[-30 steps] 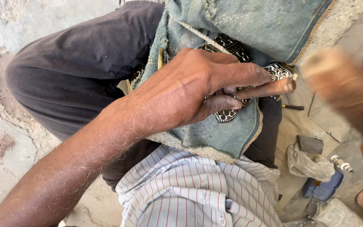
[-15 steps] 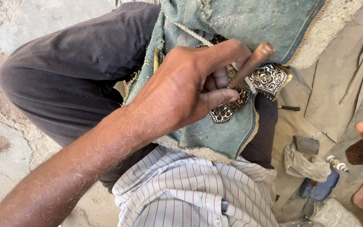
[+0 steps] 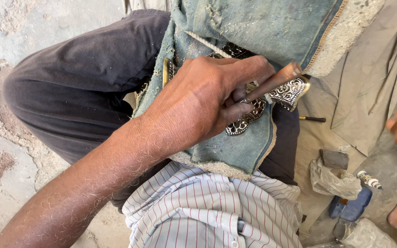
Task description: The person sits on the floor and uses a hammer and chisel to shape and emboss a silver metal piece resting on a cloth-covered lap. The person repeatedly strikes the chisel to create patterns on the metal surface.
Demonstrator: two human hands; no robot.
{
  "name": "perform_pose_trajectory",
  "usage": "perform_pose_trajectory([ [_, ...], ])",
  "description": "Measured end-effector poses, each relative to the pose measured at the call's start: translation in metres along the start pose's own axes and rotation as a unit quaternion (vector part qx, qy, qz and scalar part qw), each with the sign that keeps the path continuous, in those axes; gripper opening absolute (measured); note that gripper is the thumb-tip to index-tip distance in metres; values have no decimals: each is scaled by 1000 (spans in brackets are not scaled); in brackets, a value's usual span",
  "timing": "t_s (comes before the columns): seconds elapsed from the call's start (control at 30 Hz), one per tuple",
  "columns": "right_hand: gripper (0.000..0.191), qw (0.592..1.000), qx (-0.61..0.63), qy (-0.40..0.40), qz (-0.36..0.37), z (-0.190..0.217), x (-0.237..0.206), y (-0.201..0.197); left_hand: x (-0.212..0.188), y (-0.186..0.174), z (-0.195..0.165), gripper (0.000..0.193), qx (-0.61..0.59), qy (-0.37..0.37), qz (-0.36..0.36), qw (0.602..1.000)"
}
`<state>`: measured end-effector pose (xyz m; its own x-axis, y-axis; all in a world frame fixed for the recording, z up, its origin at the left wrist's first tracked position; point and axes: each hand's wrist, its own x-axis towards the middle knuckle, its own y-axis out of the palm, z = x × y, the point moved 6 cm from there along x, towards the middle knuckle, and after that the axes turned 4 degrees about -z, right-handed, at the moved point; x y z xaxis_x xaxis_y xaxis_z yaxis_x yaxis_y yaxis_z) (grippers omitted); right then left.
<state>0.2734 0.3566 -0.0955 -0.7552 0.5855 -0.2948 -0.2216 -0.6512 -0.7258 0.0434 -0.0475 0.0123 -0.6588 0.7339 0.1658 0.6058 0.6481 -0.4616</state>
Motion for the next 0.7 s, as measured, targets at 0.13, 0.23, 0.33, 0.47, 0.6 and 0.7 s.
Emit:
perform_pose_trajectory([
  [0.13, 15, 999, 39, 0, -6, -22, 0, -5, 4, -16, -17, 44, -48, 66, -43, 996],
  [0.23, 15, 991, 136, -8, -19, -36, 0, -15, 8, -25, -14, 46, -78, 5, -49, 996],
  [0.33, 14, 906, 422, 21, 10, -36, -10, -10, 16, -14, -8, 45, -57, -32, -8, 998],
  [0.47, 13, 839, 542, 29, 32, 8, -46, 13, 25, 3, 1, 47, -44, -43, 49, 997],
  [0.6, 34, 895, 444, 41, -1, 73, -86, 31, 33, 11, -3, 49, 8, 52, 59, 997],
  [0.7, 53, 966, 254, 1, 39, 122, -97, 36, 40, 14, -3, 51, 27, 82, 93, 992],
])
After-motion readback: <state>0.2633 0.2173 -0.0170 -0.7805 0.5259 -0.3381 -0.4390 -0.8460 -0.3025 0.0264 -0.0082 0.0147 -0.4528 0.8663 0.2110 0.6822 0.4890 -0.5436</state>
